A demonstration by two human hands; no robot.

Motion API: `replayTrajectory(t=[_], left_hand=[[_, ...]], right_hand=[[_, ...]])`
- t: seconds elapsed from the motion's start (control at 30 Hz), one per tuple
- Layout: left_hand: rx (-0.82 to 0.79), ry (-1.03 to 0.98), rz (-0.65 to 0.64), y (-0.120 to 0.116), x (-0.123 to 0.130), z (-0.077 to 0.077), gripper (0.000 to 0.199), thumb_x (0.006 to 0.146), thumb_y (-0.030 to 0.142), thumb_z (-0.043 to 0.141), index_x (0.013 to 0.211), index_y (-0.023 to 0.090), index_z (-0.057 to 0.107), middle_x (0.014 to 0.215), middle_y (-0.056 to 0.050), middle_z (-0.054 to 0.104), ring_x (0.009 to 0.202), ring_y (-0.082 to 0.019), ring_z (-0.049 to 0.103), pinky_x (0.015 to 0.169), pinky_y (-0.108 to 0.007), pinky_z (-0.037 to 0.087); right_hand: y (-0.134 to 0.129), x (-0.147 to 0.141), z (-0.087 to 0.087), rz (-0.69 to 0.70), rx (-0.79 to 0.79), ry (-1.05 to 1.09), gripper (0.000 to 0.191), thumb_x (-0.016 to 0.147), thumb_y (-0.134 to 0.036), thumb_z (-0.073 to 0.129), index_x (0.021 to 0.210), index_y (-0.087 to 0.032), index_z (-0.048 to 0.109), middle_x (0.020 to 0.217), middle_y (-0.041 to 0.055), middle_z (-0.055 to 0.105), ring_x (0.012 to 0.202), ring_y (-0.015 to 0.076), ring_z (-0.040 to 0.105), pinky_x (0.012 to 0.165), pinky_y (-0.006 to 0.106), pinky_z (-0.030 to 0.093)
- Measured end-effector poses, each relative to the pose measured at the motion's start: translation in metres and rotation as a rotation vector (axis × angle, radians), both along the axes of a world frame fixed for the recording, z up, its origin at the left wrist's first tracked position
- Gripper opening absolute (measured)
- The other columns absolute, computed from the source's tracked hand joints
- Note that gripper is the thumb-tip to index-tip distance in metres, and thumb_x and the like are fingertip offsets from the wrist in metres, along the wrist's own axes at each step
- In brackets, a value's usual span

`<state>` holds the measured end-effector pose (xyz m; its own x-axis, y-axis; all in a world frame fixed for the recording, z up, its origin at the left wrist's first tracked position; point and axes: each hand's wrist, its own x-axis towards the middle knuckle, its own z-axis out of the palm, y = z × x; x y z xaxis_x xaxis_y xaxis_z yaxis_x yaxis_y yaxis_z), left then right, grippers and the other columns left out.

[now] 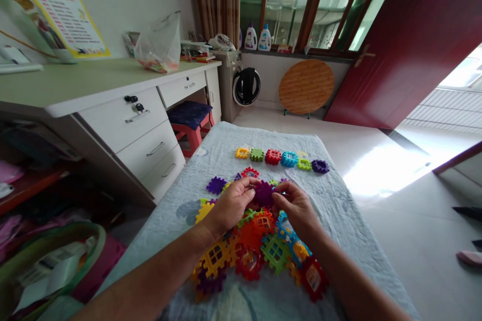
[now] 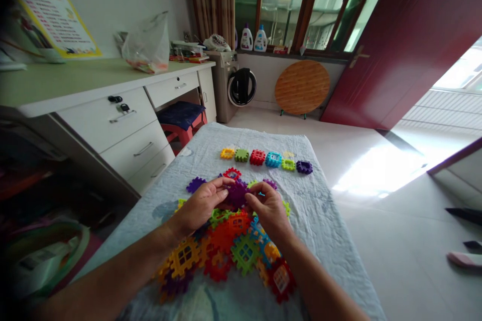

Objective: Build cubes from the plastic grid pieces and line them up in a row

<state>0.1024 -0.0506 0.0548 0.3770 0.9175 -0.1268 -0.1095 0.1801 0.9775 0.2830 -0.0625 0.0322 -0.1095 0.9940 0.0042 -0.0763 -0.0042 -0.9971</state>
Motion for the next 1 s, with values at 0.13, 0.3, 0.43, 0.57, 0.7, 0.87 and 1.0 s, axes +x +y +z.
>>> replayTrajectory(t=[0.13,0.3,0.43,0.57,0.7,0.87,1.0], left_hand=[[0.04,-0.007,-0.026,-0.002,0.005,-0.001,0.036,0.083,0.034,0.055,0.114,0.017,0.057,0.098,-0.006,0.068,0.084,-0.019,0.066,0.077,-0.034,0.053],[0.212,0.069,-0.034,-0.001,0.012,-0.004,0.035,0.08,0.025,0.061,0.114,0.018,0.058,0.102,-0.006,0.067,0.095,-0.02,0.063,0.088,-0.034,0.049],[0.212,0.112,0.097,0.027,-0.009,-0.001,0.033,0.077,0.025,0.061,0.109,0.017,0.061,0.101,-0.006,0.068,0.09,-0.018,0.063,0.087,-0.033,0.049],[0.187,0.264,0.337,0.082,-0.057,-0.004,0.039,0.069,0.03,0.063,0.104,0.013,0.062,0.089,-0.004,0.069,0.075,-0.015,0.062,0.076,-0.03,0.049],[0.192,0.633,0.379,0.125,-0.092,-0.027,0.036,0.067,0.025,0.058,0.101,0.012,0.061,0.075,-0.002,0.067,0.065,-0.015,0.061,0.064,-0.027,0.049],[0.248,0.889,0.356,0.142,-0.105,-0.053,0.027,0.067,0.023,0.058,0.093,0.015,0.061,0.075,-0.003,0.065,0.07,-0.018,0.063,0.066,-0.029,0.049],[0.38,1.1,0.304,0.145,-0.115,-0.045,0.031,0.064,0.02,0.06,0.094,0.018,0.064,0.113,-0.01,0.061,0.107,-0.027,0.055,0.096,-0.037,0.039]], right_hand=[[0.0,-0.003,-0.001,-0.032,0.017,0.036,0.031,0.072,-0.037,0.07,0.089,-0.022,0.049,0.064,-0.0084,0.053,0.047,0.0073,0.053,0.045,0.021,0.044],[-0.001,-0.004,0.0,-0.036,0.009,-0.033,0.029,0.074,-0.039,0.068,0.086,-0.021,0.049,0.058,-0.0084,0.051,0.049,0.0096,0.056,0.048,0.022,0.046],[0.0,0.001,-0.002,-0.049,0.042,-0.094,0.024,0.078,-0.039,0.062,0.088,-0.021,0.05,0.057,-0.0078,0.052,0.049,0.0098,0.055,0.049,0.023,0.047],[0.005,0.01,-0.008,-0.096,0.072,-0.159,0.021,0.078,-0.037,0.061,0.088,-0.022,0.052,0.06,-0.0059,0.052,0.054,0.0105,0.054,0.05,0.023,0.047],[0.009,0.014,-0.013,-0.117,0.075,-0.193,0.018,0.078,-0.037,0.06,0.086,-0.022,0.053,0.062,-0.0046,0.054,0.056,0.0115,0.053,0.05,0.023,0.046],[0.01,0.017,-0.018,-0.097,0.074,-0.245,0.017,0.078,-0.035,0.06,0.087,-0.022,0.055,0.062,-0.0039,0.055,0.056,0.0121,0.052,0.051,0.024,0.046],[0.011,0.019,-0.021,-0.096,0.066,-0.257,0.017,0.079,-0.037,0.059,0.088,-0.023,0.055,0.062,-0.0037,0.055,0.058,0.0128,0.054,0.052,0.024,0.046]])
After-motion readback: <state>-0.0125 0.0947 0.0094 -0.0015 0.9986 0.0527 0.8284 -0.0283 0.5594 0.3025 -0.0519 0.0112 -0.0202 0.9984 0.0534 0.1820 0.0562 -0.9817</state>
